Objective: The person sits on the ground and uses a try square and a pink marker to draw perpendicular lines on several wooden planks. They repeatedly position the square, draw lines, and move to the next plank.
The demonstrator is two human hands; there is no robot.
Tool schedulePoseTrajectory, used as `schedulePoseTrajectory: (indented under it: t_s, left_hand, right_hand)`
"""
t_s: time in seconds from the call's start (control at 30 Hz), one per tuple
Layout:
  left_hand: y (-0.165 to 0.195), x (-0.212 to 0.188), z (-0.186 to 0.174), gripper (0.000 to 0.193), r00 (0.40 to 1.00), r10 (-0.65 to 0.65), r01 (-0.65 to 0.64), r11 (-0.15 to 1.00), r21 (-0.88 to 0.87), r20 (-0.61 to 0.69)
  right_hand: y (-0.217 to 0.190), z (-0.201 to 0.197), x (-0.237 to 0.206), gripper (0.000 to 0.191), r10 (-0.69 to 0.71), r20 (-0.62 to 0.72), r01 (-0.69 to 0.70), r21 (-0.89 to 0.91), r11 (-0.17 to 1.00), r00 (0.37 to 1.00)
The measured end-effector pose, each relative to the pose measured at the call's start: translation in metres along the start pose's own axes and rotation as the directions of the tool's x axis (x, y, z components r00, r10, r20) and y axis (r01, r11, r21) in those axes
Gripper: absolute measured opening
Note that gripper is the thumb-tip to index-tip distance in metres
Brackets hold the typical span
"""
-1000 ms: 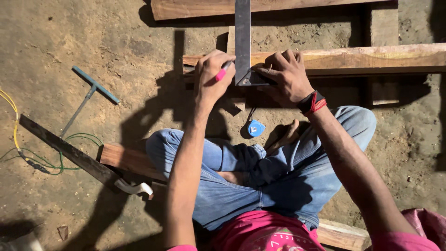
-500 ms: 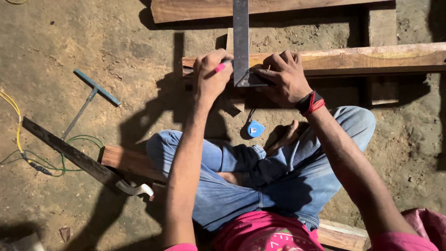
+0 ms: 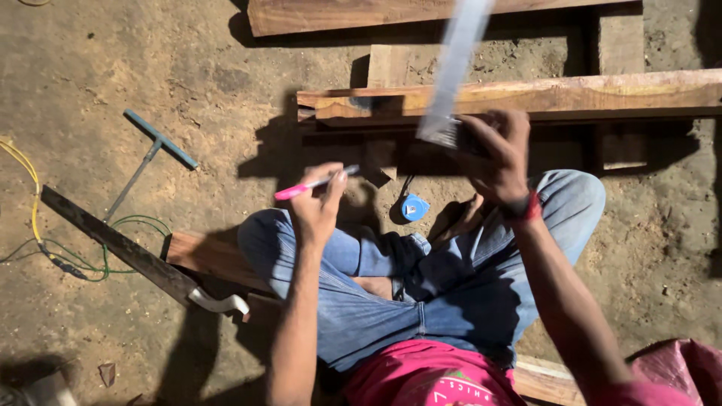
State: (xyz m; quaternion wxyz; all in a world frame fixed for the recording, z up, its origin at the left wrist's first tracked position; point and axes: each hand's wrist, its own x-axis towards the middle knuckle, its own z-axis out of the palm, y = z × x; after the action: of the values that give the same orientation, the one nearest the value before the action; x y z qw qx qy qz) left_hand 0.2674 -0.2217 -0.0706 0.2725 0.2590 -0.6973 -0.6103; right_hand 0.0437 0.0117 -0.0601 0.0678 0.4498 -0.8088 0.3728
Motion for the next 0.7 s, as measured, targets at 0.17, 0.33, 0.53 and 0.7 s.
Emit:
schedulePoseTrajectory:
  t_s: [0.17,0.33,0.53,0.7]
  left_hand:
    - [-0.041,-0.056,0.019,0.019,0.928,-0.369,0.360,0.850,-0.384,0.052]
    - [-0.041,-0.104,0.053,0.015,0.961,-0.223,0.271,0.875,-0.401,0.164]
    - [-0.011,-0.125,0.067,0.018,0.926,-0.165,0.305,0.858,-0.413,0.341]
    - [0.022,-0.128,0.074,0.019,0.899,-0.168,0.362,0.805,-0.470,0.404]
  right_hand:
    - [-0.046,-0.043,-0.081,0.044,0.309,-0.313,-0.192,0.353,0.916,0.898]
    - [-0.049,-0.061,-0.130,0.065,0.537,-0.444,0.076,0.816,0.573,0.717]
    - [-0.012,-0.080,-0.200,0.057,0.658,-0.408,0.315,0.912,0.263,0.633]
    - [-0.001,-0.058,-0.224,0.040,0.685,-0.258,0.210,0.965,0.155,0.681]
